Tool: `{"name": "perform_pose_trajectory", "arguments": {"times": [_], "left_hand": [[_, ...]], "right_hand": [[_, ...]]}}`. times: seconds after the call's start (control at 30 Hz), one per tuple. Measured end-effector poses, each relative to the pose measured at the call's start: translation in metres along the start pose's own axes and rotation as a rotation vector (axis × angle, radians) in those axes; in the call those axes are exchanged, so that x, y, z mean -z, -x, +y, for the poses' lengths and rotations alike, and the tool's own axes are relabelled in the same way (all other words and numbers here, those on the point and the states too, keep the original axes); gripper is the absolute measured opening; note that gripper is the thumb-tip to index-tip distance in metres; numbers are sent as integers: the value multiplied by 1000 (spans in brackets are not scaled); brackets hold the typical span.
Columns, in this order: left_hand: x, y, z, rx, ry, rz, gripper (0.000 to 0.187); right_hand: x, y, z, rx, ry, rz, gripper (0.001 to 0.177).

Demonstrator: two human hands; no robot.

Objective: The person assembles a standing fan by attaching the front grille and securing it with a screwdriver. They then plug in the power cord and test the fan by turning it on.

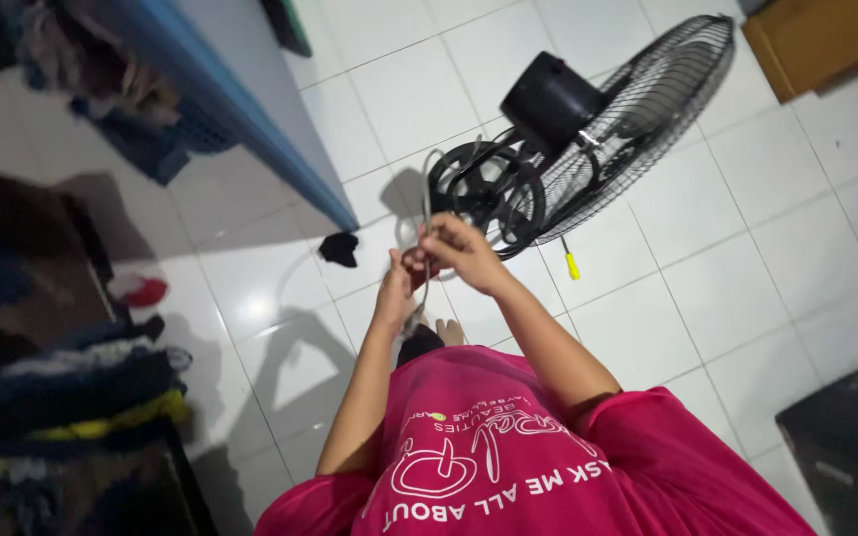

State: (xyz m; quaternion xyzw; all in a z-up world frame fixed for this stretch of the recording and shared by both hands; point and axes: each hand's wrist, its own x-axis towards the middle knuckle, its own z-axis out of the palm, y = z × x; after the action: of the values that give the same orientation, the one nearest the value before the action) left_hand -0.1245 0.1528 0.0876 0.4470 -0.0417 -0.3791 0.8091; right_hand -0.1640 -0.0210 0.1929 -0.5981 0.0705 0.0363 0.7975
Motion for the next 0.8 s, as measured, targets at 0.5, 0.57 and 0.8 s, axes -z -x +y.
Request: {"name": "perform_pose_trajectory", "arguments": {"times": [0.5, 0.57, 0.8], "left_hand": [[1, 124, 42, -123, -247, 34, 38], [2, 139, 54, -117, -218, 55, 39], [28, 185, 101, -139, -190, 230, 35]], "right_hand": [[-55, -15, 19, 57, 131, -51, 21], [-66, -14, 17, 32, 420, -37, 22], [-146, -8, -11, 471, 709, -464, 43]]}}
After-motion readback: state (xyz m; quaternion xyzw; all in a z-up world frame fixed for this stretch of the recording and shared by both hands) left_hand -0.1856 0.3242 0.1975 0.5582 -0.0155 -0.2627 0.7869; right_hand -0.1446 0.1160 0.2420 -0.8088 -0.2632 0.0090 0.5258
